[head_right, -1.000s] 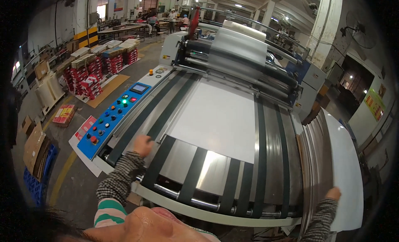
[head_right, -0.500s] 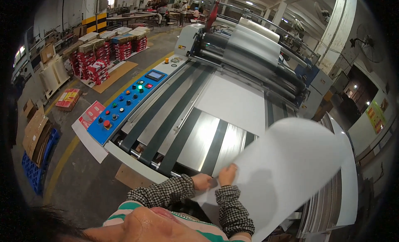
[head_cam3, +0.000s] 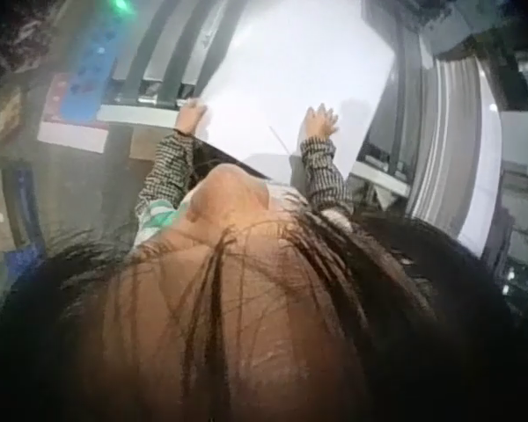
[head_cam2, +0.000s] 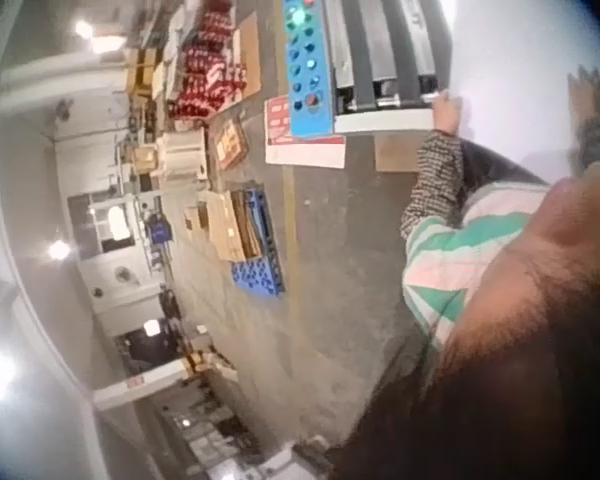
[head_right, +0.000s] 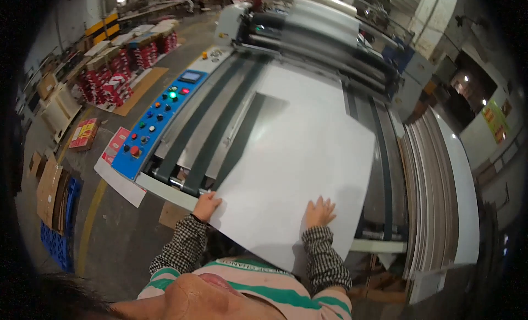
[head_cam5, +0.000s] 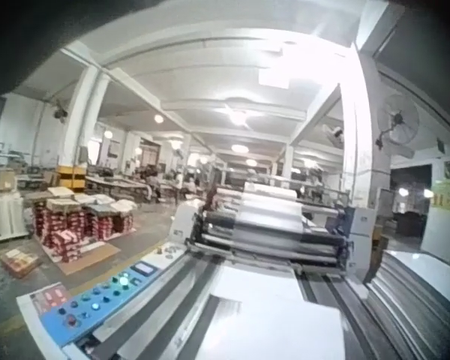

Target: Operating a large paper processing machine to process and stack sheets of paper.

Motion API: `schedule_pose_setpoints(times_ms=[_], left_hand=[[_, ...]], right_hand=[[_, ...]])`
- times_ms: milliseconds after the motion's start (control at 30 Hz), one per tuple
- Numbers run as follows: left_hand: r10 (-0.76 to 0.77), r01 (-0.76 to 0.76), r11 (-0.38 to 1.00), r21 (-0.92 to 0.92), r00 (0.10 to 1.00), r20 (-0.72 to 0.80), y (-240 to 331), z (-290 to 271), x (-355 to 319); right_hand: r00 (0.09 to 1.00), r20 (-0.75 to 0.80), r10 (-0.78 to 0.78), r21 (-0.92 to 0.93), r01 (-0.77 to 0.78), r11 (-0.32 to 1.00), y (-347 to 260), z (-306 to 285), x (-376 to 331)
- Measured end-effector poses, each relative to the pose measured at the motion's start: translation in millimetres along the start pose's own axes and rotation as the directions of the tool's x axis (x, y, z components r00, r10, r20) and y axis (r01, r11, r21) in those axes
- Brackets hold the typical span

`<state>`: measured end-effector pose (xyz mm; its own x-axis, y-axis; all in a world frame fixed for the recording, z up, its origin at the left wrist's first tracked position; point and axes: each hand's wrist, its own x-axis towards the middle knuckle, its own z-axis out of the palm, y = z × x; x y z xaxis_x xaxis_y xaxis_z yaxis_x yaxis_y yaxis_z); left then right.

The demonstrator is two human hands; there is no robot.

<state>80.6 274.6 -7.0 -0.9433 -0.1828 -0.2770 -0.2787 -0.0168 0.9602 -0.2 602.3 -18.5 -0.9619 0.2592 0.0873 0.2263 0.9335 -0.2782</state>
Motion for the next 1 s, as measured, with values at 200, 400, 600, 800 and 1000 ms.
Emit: schedule_pose_setpoints(times_ms=[200,400,600,800,1000], left_hand=[[-0.063,0.068,0.994,-0.082,0.996,0.061,-5.9,-18.1,-24.0],[-0.16,0.172,0.97,-0.173,0.984,0.082,-17.5,-26.9,-35.9],[-0.164,0.174,0.969,-0.175,0.984,0.073,-7.3,-23.8,-4.3],[-0.168,0.17,0.98,-0.105,0.985,0.027,1.5,-23.6,41.6],[-0.061,0.109,0.978,0.177,0.965,-0.255,23.8,-26.9,65.9]], right_hand=[[0.984,0.138,-0.117,0.046,0.111,0.993,-3.8,9.9,12.1],[0.962,0.182,-0.205,0.059,0.198,0.978,-13.3,13.7,18.5],[0.945,0.206,-0.253,0.046,0.249,0.967,-24.1,19.2,56.2],[0.933,0.244,-0.265,-0.002,0.274,0.962,-44.8,22.3,102.0],[0.937,0.226,-0.267,-0.059,0.286,0.956,-61.6,19.7,142.9]])
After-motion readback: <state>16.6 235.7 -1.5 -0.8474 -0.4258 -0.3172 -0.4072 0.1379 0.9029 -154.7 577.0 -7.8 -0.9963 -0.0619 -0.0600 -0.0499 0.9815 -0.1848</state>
